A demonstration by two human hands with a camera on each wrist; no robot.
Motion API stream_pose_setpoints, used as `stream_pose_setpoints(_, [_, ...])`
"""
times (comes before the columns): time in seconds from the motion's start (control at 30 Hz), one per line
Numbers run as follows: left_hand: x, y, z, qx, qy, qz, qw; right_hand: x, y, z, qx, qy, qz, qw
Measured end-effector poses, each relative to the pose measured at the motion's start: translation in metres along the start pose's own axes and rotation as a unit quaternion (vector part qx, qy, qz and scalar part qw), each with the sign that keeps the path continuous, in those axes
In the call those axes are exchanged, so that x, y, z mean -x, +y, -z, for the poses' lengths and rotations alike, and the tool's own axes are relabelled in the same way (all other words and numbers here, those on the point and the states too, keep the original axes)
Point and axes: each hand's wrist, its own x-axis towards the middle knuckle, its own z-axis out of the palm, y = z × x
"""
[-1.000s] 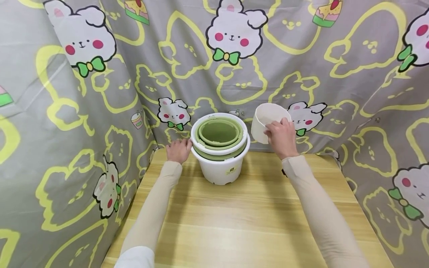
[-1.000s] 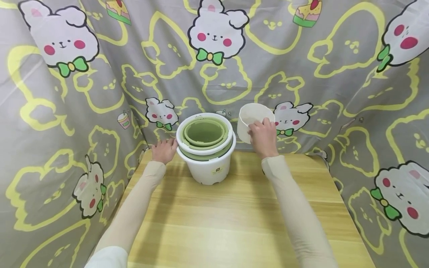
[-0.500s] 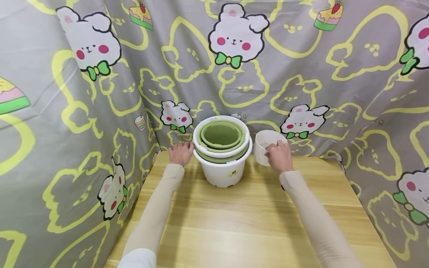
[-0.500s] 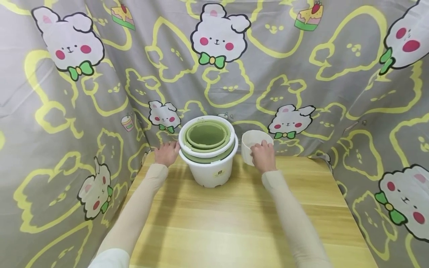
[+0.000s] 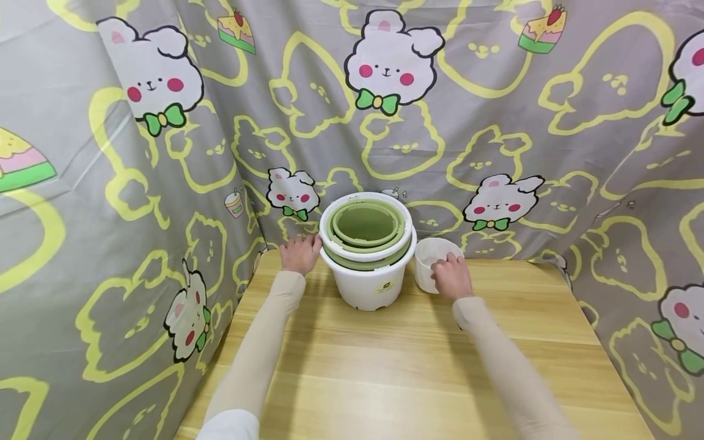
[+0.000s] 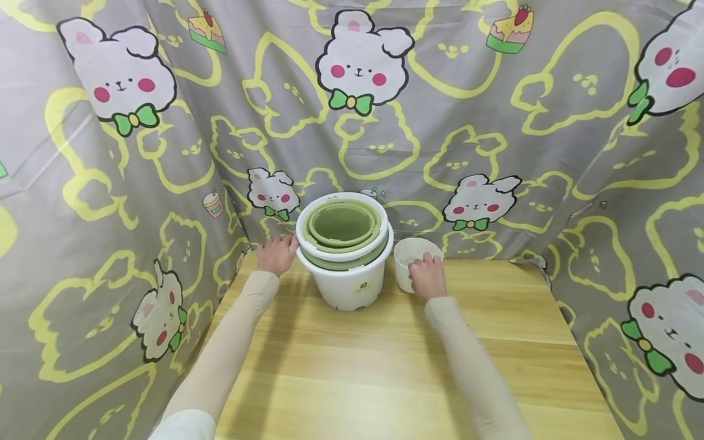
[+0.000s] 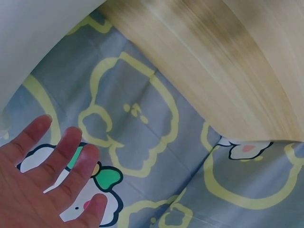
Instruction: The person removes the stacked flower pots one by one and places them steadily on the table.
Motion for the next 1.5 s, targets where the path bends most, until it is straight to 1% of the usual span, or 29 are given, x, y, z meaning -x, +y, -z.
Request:
stream_pose_setpoints(0.13, [0.000, 0.000, -0.001, 0.004, -0.001, 0.000, 1.0000, 0.002, -0.003, -0.008, 0.005, -0.001, 0.001, 1.000])
stream_pose_setpoints(0.37, [-0.001, -0.002, -0.004, 0.007, 0.002, 0.002, 1.0000, 0.000, -0.008, -0.016, 0.005, 0.006, 0.002, 1.000])
stream_pose_setpoints(0.53, [0.001, -0.002, -0.006, 0.004, -0.007, 0.005, 1.0000, -0.004, -0.008, -0.020, 0.008, -0.004, 0.002, 1.000])
stream_pose_setpoints(0.73, [0.002, 0.000, -0.005, 0.008, -0.016, 0.006, 0.9998, -0.009, -0.007, -0.028, 0.014, 0.009, -0.006, 1.000])
stream_pose_setpoints(0.87, [0.003, 0.000, -0.006, 0.007, -0.018, 0.010, 0.9998, -0.010, -0.007, -0.029, 0.012, 0.006, -0.006, 1.000])
stream_pose_setpoints(1.0, [0.004, -0.001, -0.007, 0.006, -0.019, 0.006, 0.9998, -0.010, -0.007, -0.028, 0.011, -0.003, -0.009, 1.000])
stream_pose_setpoints(1.1, [0.004, -0.001, -0.008, 0.007, -0.016, 0.007, 0.9998, -0.011, -0.007, -0.028, 0.008, 0.004, -0.002, 1.000])
stream_pose_setpoints(1.17, [0.003, -0.001, -0.007, 0.007, -0.012, 0.008, 0.9999, -0.010, -0.007, -0.029, 0.001, 0.014, 0.005, 1.000])
stream_pose_setpoints(1.23, [0.003, 0.000, -0.006, 0.009, -0.010, 0.008, 0.9999, -0.009, -0.007, -0.030, -0.014, 0.028, 0.003, 1.000])
stream_pose_setpoints(1.33, [0.002, 0.000, -0.004, 0.006, -0.011, 0.004, 0.9999, -0.009, -0.008, -0.027, -0.057, 0.051, -0.023, 0.997])
stream_pose_setpoints(1.4, [0.001, 0.000, -0.003, 0.005, -0.012, 0.005, 0.9999, -0.010, -0.008, -0.022, -0.093, 0.077, -0.046, 0.992])
stream_pose_setpoints(1.5, [0.000, 0.000, -0.001, 0.005, -0.015, 0.005, 0.9999, -0.017, -0.010, -0.010, -0.145, 0.123, -0.068, 0.979])
